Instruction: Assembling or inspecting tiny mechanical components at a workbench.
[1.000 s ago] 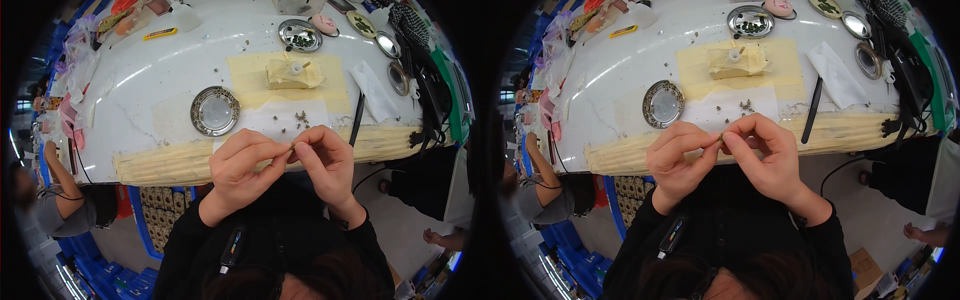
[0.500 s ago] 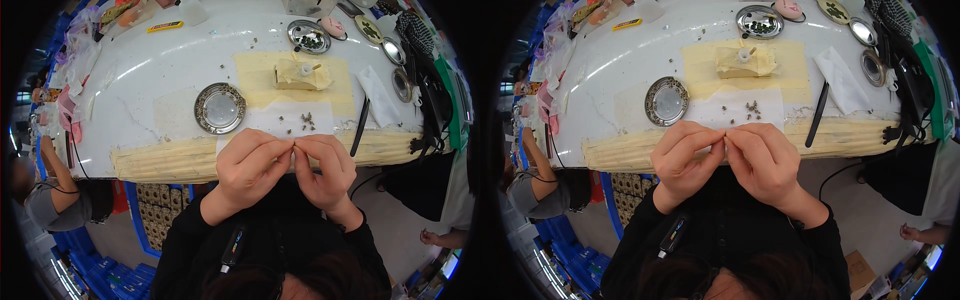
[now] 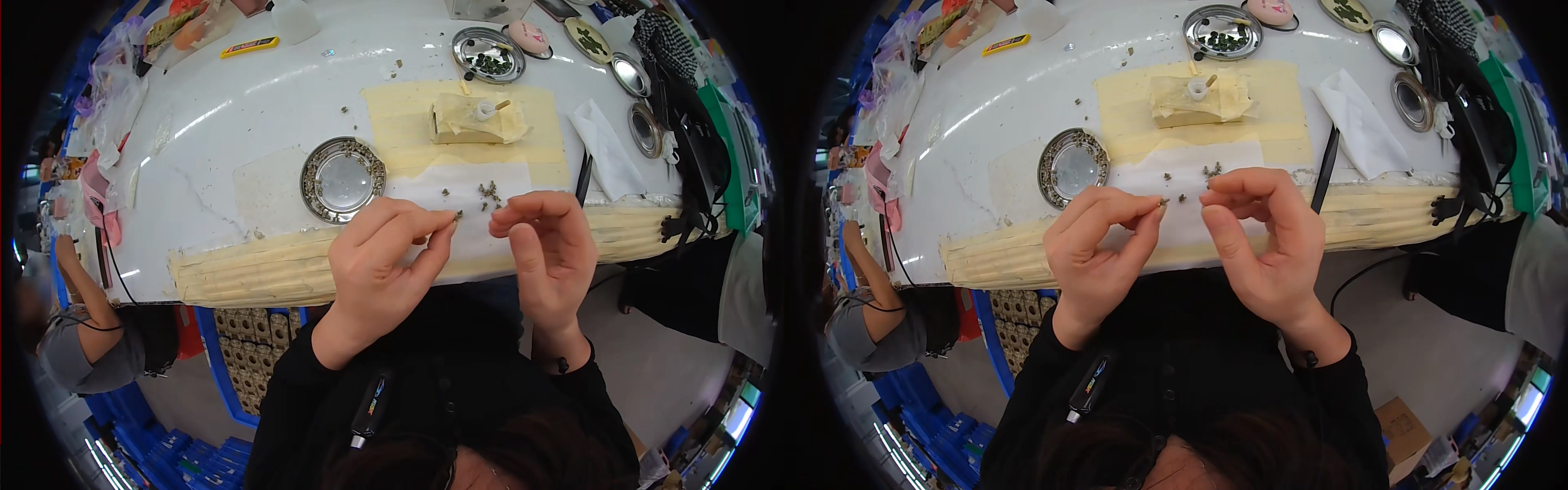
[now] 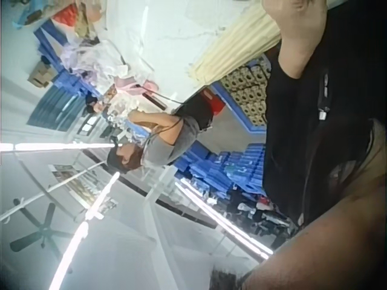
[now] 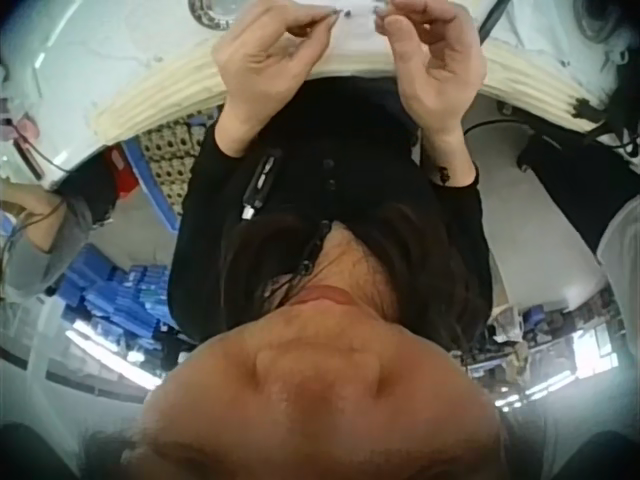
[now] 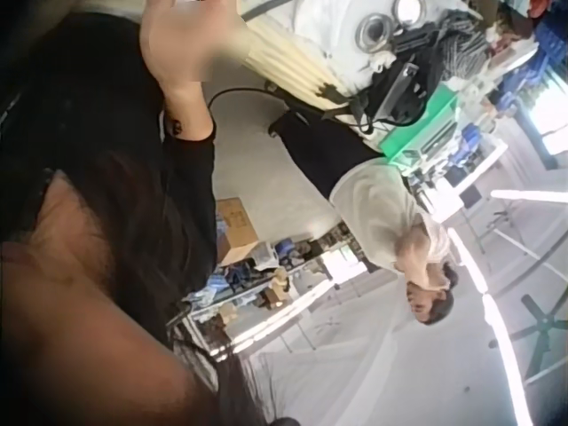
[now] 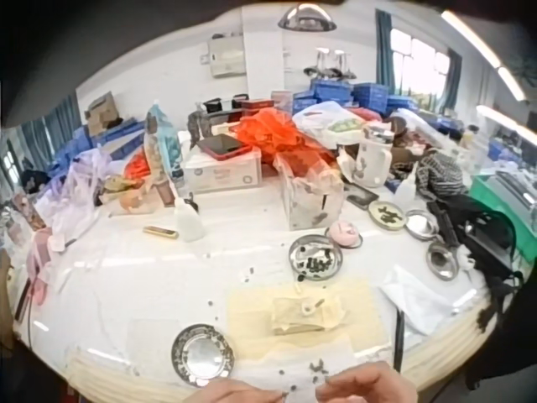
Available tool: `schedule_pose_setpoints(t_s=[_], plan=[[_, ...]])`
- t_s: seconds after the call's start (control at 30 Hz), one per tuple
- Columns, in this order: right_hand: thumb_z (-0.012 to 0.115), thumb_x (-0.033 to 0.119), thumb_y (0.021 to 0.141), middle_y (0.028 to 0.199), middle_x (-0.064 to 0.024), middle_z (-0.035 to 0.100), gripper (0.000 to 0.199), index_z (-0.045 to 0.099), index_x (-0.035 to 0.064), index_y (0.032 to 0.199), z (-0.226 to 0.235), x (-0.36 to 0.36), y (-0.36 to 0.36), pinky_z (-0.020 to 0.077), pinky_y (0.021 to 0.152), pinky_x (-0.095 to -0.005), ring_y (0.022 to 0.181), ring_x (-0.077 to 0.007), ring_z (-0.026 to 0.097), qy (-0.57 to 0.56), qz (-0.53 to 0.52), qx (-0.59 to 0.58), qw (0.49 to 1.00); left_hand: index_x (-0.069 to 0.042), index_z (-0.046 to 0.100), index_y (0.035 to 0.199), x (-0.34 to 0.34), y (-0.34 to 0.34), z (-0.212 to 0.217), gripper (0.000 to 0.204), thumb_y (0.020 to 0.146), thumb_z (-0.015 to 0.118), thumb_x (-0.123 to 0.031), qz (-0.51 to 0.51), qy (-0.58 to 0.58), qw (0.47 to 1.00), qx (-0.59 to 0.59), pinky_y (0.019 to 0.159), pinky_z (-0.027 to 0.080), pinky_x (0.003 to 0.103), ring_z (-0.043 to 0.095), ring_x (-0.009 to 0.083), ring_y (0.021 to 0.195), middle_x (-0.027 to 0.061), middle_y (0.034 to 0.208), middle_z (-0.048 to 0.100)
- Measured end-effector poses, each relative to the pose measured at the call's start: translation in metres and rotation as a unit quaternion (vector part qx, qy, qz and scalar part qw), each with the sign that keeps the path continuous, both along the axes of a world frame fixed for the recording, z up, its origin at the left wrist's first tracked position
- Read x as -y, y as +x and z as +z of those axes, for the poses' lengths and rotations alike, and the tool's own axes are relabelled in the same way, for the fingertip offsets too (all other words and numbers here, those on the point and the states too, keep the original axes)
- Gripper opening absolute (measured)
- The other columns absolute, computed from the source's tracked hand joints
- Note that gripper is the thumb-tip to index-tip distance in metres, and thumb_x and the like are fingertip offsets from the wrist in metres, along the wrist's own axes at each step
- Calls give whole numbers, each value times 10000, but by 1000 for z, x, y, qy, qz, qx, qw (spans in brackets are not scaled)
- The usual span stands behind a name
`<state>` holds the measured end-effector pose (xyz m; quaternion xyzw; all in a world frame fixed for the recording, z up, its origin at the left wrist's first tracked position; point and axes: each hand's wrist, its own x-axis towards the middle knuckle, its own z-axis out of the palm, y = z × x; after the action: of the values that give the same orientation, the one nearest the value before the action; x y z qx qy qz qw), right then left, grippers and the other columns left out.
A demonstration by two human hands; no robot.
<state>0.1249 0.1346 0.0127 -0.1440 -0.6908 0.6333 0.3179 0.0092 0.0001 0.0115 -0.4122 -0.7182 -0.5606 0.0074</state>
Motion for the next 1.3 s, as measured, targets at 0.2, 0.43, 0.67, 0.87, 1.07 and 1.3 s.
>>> schedule_pose_setpoints(t_s=[0.2, 0.43, 0.67, 0.87, 1.07, 1.3], plan=[[688, -8, 839, 873, -93, 661, 89, 648, -18, 918, 4, -12, 1, 498, 706, -261, 779, -175, 643, 179, -42, 35, 982, 20, 705, 883, -8, -4, -3, 129, 762, 730, 59, -31, -62, 998, -10, 580, 473, 220, 606, 114, 648, 64, 762, 647], [721, -24, 773, 892, -113, 667, 234, 711, 11, 1004, -3, -1, -5, 512, 679, -318, 774, -246, 643, 270, -37, 31, 962, -8, 707, 874, -11, 0, 0, 154, 736, 746, 46, -14, 6, 1000, -19, 525, 502, 240, 606, 141, 624, 59, 754, 633], [681, -66, 800, 912, -128, 673, 236, 703, -18, 1030, -2, -1, -4, 505, 692, -288, 799, -224, 643, 282, -23, 14, 959, -5, 710, 871, -12, 2, 0, 160, 728, 746, 58, -11, 8, 1000, -23, 529, 498, 234, 606, 132, 617, 58, 753, 633], [730, -43, 743, 891, -104, 662, 282, 718, 19, 1018, -5, -2, -5, 506, 617, -296, 754, -224, 634, 306, -47, -4, 951, -5, 709, 863, -13, 2, 0, 158, 724, 749, 59, -10, 9, 1000, -25, 529, 493, 236, 605, 131, 612, 58, 746, 638], [731, -38, 744, 892, -105, 665, 283, 717, 18, 1021, -4, -3, -6, 505, 630, -297, 760, -224, 634, 314, -45, -6, 948, -6, 705, 857, -14, 2, 2, 152, 725, 745, 57, -12, 10, 1000, -16, 530, 490, 245, 609, 143, 619, 58, 744, 642], [718, -45, 765, 883, -112, 665, 246, 712, 5, 1005, -2, -9, -4, 503, 645, -290, 758, -226, 639, 306, -71, 7, 949, -1, 712, 907, -16, -6, -3, 127, 784, 719, 32, -1, -106, 993, -47, 572, 474, 222, 596, 123, 637, 62, 769, 630]])
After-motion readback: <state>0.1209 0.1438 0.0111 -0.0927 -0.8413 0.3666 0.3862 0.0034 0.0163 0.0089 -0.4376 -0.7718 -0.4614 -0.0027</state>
